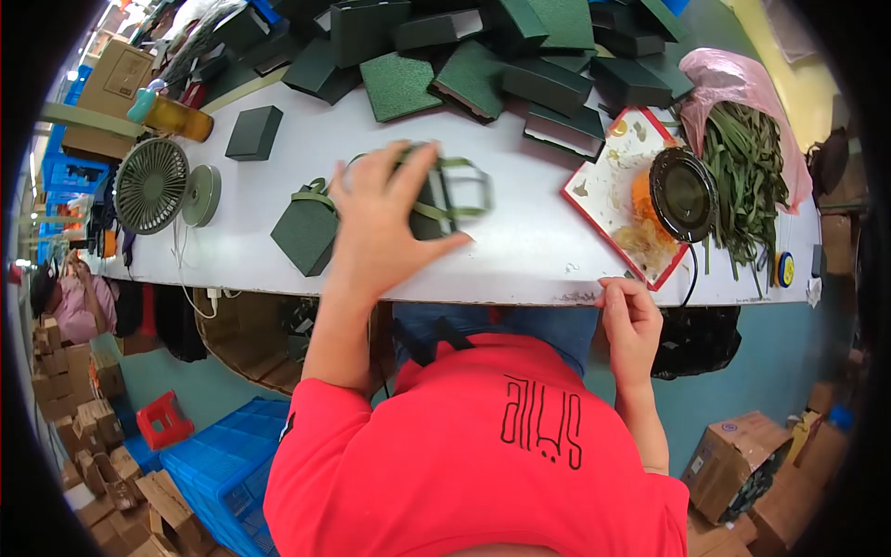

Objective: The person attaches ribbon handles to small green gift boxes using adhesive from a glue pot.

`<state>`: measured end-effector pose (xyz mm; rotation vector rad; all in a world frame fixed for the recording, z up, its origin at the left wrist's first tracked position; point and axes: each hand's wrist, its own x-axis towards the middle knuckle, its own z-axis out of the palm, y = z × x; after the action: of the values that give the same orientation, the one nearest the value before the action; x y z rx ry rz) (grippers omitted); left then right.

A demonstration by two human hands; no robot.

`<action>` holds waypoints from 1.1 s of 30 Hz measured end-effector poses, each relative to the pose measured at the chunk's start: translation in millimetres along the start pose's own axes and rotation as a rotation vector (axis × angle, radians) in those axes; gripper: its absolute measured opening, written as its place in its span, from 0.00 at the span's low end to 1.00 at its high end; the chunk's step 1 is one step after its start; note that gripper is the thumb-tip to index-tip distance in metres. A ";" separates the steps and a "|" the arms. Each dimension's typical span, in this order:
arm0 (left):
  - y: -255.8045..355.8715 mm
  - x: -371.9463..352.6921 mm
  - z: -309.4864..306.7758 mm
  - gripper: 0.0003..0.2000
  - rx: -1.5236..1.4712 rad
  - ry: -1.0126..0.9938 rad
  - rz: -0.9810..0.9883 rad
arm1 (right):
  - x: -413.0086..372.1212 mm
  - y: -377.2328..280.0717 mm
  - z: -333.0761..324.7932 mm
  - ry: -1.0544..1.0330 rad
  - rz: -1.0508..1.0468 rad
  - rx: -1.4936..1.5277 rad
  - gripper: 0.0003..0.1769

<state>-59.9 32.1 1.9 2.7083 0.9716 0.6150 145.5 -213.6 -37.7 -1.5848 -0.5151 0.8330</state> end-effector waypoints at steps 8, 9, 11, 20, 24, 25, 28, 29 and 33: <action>-76.5 -41.2 -32.8 0.44 0.383 0.010 -0.530 | 1.1 15.1 -24.5 0.334 -0.270 -0.045 0.05; -77.9 -44.7 -34.3 0.43 0.432 -0.016 -0.582 | 6.7 18.3 -31.2 0.416 -0.347 -0.089 0.05; -75.3 -40.7 -29.8 0.41 0.495 0.002 -0.581 | 10.5 13.9 -48.7 0.502 -0.346 0.027 0.06; 14.4 56.0 42.0 0.37 0.004 0.051 0.210 | 39.4 34.7 -110.1 0.778 -0.323 -0.006 0.09; 28.0 98.3 95.3 0.34 -0.051 0.055 0.319 | 48.7 30.2 -123.3 0.825 -0.377 -0.219 0.10; 27.1 103.1 101.0 0.33 -0.056 0.058 0.313 | 50.5 27.9 -128.0 0.824 -0.373 -0.273 0.09; 23.8 104.7 100.2 0.28 -0.155 0.139 0.306 | 58.3 27.8 -147.7 0.836 -0.300 -0.442 0.08; 23.3 101.8 96.8 0.27 -0.195 0.164 0.306 | 60.8 29.0 -154.3 0.832 -0.275 -0.509 0.08; 4.4 84.6 78.4 0.23 -0.946 0.165 0.006 | 68.4 34.3 -163.2 0.781 -0.220 -0.691 0.13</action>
<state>36.6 79.5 -40.1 1.8345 0.4928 0.9932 308.4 -277.0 -81.6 -2.2541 -0.4003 -0.2041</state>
